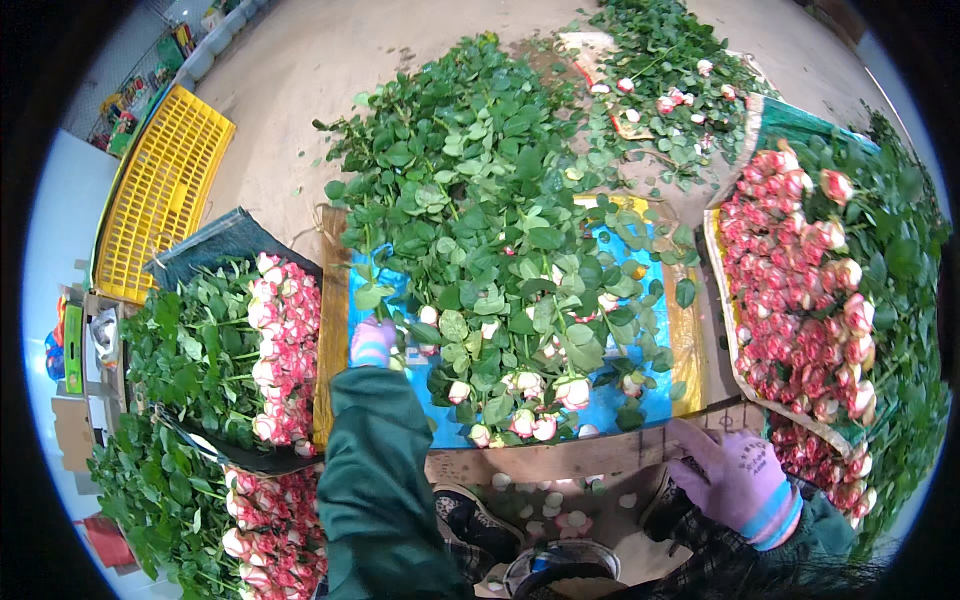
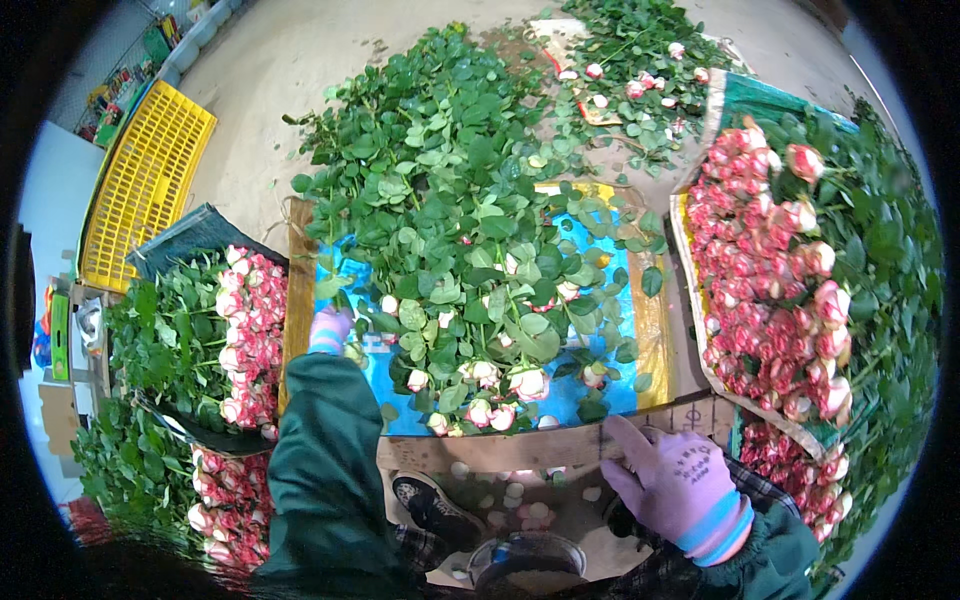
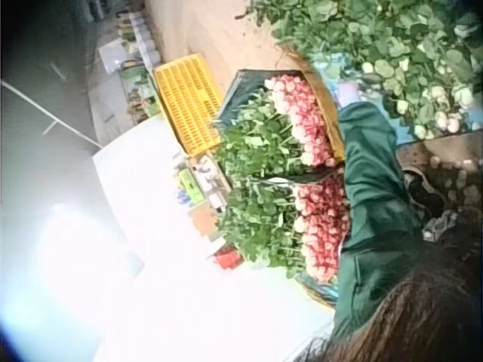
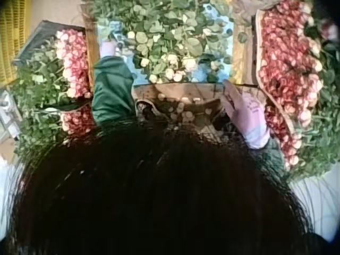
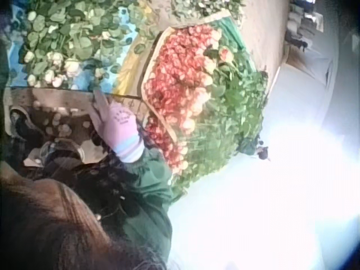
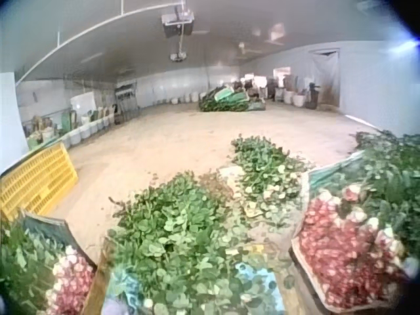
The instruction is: The person sits on the floor and repeatedly picks up pink roses, removes leaves from the stems by hand, and places the trimmed roses into a nearby crate. The process is continuous and repetitive throughout the clip.
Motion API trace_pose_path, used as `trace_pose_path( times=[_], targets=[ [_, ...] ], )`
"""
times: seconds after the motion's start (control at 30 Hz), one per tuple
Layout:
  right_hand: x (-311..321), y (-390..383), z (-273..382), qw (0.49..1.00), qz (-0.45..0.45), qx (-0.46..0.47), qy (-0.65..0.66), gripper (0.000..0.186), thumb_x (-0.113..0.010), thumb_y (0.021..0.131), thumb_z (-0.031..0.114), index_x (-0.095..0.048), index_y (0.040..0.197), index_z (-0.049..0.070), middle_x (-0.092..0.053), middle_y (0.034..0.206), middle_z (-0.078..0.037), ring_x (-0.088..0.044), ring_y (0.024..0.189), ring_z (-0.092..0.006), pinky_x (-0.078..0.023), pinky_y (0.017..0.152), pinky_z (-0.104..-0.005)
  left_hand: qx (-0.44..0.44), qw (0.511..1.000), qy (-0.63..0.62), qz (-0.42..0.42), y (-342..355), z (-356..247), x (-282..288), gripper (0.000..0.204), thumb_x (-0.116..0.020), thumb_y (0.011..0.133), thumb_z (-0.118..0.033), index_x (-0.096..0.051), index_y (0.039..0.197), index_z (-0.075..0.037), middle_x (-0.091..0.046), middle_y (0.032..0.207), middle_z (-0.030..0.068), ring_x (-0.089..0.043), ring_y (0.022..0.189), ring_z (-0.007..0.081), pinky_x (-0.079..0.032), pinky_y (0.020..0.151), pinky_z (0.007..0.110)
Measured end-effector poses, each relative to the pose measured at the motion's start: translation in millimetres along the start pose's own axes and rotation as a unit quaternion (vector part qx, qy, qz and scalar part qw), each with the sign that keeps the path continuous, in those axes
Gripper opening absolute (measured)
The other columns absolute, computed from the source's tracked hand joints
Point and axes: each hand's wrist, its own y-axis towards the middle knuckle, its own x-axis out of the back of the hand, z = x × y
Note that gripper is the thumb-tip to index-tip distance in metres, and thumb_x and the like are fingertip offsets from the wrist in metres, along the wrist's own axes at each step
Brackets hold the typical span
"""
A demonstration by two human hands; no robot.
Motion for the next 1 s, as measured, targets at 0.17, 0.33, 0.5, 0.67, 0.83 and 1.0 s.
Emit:
trace_pose_path(
  times=[0.17, 0.33, 0.5, 0.67, 0.83, 1.0],
  targets=[
    [-1, -16, 4, 0.995, 0.026, 0.051, 0.084, 0.032, -0.053, 0.092, 0.034, -0.051, 0.111, 0.008, -0.061, 0.070, -0.016, -0.062, 0.067, -0.0354, -0.048, 0.059, -0.0467, -0.108, 0.874, -0.471, 0.050, -108, -52, 138, 0.022, -0.056, 0.094, -0.026, -0.061, 0.093, -0.004, -0.062, 0.085, 0.0055, -0.061, 0.076, 0.0151, -0.051, 0.070, 0.032],
    [-9, -57, 17, 0.991, 0.054, 0.107, 0.053, 0.042, -0.048, 0.094, 0.038, -0.051, 0.115, 0.002, -0.065, 0.083, -0.016, -0.063, 0.077, -0.0361, -0.049, 0.066, -0.0456, -0.223, 0.779, -0.569, 0.142, -276, -121, 217, 0.025, -0.054, 0.097, -0.030, -0.061, 0.091, -0.007, -0.065, 0.077, 0.0059, -0.060, 0.069, 0.0119, -0.049, 0.064, 0.027],
    [-41, -54, 36, 0.943, 0.013, 0.145, 0.299, 0.055, -0.047, 0.094, 0.050, -0.056, 0.117, 0.001, -0.066, 0.092, -0.019, -0.064, 0.086, -0.0344, -0.051, 0.075, -0.0408, -0.133, 0.807, -0.496, 0.290, -412, -112, 189, 0.033, -0.048, 0.099, -0.031, -0.060, 0.104, -0.001, -0.066, 0.075, 0.0094, -0.061, 0.068, 0.0176, -0.050, 0.065, 0.030],
    [-58, -29, 45, 0.737, 0.197, -0.005, 0.647, 0.067, -0.048, 0.091, 0.062, -0.059, 0.121, 0.003, -0.067, 0.096, -0.006, -0.061, 0.089, -0.0139, -0.050, 0.082, -0.0277, -0.139, 0.660, -0.603, 0.426, -477, -101, 120, 0.041, -0.040, 0.101, -0.036, -0.058, 0.111, 0.000, -0.064, 0.081, 0.0050, -0.057, 0.064, 0.0130, -0.047, 0.062, 0.026],
    [-30, -35, 64, 0.746, 0.232, 0.009, 0.624, 0.055, -0.060, 0.089, 0.053, -0.064, 0.104, 0.000, -0.064, 0.078, -0.004, -0.050, 0.057, -0.0076, -0.045, 0.055, -0.0253, -0.172, 0.644, -0.576, 0.474, -487, -105, 119, 0.041, -0.040, 0.101, -0.039, -0.058, 0.111, -0.002, -0.065, 0.096, 0.0045, -0.061, 0.080, 0.0128, -0.048, 0.075, 0.024],
    [-42, -29, 74, 0.765, 0.158, 0.020, 0.624, 0.048, -0.065, 0.086, 0.050, -0.064, 0.097, 0.003, -0.061, 0.073, -0.001, -0.049, 0.054, -0.0043, -0.042, 0.051, -0.0224, -0.161, 0.595, -0.611, 0.497, -488, -96, 124, 0.039, -0.047, 0.099, -0.036, -0.061, 0.107, 0.000, -0.066, 0.094, 0.0083, -0.064, 0.084, 0.0158, -0.050, 0.078, 0.028]
  ],
)
